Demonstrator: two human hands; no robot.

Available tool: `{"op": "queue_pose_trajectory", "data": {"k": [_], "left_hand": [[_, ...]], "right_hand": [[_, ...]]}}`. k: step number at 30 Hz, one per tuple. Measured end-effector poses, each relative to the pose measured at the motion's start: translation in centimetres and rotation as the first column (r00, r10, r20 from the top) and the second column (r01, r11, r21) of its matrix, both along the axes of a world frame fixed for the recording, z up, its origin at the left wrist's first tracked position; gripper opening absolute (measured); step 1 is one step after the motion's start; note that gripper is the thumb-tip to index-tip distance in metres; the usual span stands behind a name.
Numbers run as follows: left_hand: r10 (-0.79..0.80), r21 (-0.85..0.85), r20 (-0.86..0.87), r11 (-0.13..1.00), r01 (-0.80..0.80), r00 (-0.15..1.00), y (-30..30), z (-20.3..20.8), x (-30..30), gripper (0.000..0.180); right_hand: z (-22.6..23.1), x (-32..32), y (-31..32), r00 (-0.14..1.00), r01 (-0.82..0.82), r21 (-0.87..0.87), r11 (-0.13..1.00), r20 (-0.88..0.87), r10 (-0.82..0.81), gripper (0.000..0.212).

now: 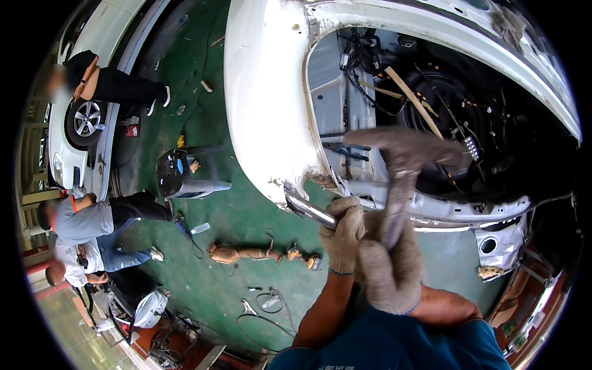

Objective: The person uses a hammer and a metal dolly to flatten and smooth a damaged section of a white car hood. They repeatedly strike the metal while supporting it from the underside, gradually reducing the dent.

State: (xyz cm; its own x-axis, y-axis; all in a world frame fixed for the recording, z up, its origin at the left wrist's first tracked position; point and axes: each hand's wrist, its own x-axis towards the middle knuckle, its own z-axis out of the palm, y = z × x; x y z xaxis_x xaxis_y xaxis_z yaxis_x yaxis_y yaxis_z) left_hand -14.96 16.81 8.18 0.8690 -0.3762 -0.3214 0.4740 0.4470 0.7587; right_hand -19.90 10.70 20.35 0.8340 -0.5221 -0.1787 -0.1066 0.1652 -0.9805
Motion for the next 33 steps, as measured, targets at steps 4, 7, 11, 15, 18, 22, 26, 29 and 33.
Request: {"op": "queue_pose_trajectory", "data": {"k": [4,7,11,15,18,22,26,29,33], "left_hand": [[0.18,0.362,0.153,0.904,-0.225,0.972,-3.1,6.0,-2.3,0.038],[0.02,0.321,-0.057,0.947,0.0,0.998,0.0,0.5,0.6,0.023],[-0.152,0.08,-0.205,0.982,0.171,0.967,1.1,-1.2,1.8,0.024],[-0.052,0.038,-0.16,0.998,0.058,0.986,1.0,1.0,0.1,0.033],[-0.023,0.1,-0.182,0.994,0.042,0.983,0.7,0.7,-0.1,0.036],[-0.194,0.211,-0.242,0.946,0.246,0.951,0.4,1.4,2.4,0.037],[0.63,-0.025,-0.118,0.771,-0.636,0.768,-7.6,11.2,-1.0,0.039],[0.264,0.051,-0.115,0.964,-0.26,0.958,-2.8,5.4,-0.1,0.032],[-0.233,0.275,0.054,0.938,0.21,0.971,1.3,-1.2,1.8,0.022]], "right_hand": [[-2.4,0.2,1.6,0.979,-0.186,-0.291,0.938,-0.136,0.152,0.046],[0.4,0.2,-0.2,0.985,-0.114,0.121,0.986,-0.119,0.129,0.042],[1.0,0.9,0.3,0.995,0.092,0.103,0.99,0.02,-0.095,0.034],[-2.1,0.9,2.4,0.971,-0.194,-0.303,0.933,-0.197,0.137,0.035],[-0.2,0.4,0.8,0.991,-0.09,0.015,0.996,-0.102,0.091,0.036],[-0.6,0.4,1.9,0.992,0.113,0.041,0.993,0.045,-0.115,0.038],[-1.7,1.4,1.6,0.972,-0.177,-0.177,0.968,-0.186,0.144,0.047],[0.2,0.3,0.4,0.973,-0.171,-0.069,0.983,-0.17,0.157,0.066],[-0.9,-0.5,1.0,0.988,-0.148,-0.436,0.887,-0.099,0.116,0.077]]}}
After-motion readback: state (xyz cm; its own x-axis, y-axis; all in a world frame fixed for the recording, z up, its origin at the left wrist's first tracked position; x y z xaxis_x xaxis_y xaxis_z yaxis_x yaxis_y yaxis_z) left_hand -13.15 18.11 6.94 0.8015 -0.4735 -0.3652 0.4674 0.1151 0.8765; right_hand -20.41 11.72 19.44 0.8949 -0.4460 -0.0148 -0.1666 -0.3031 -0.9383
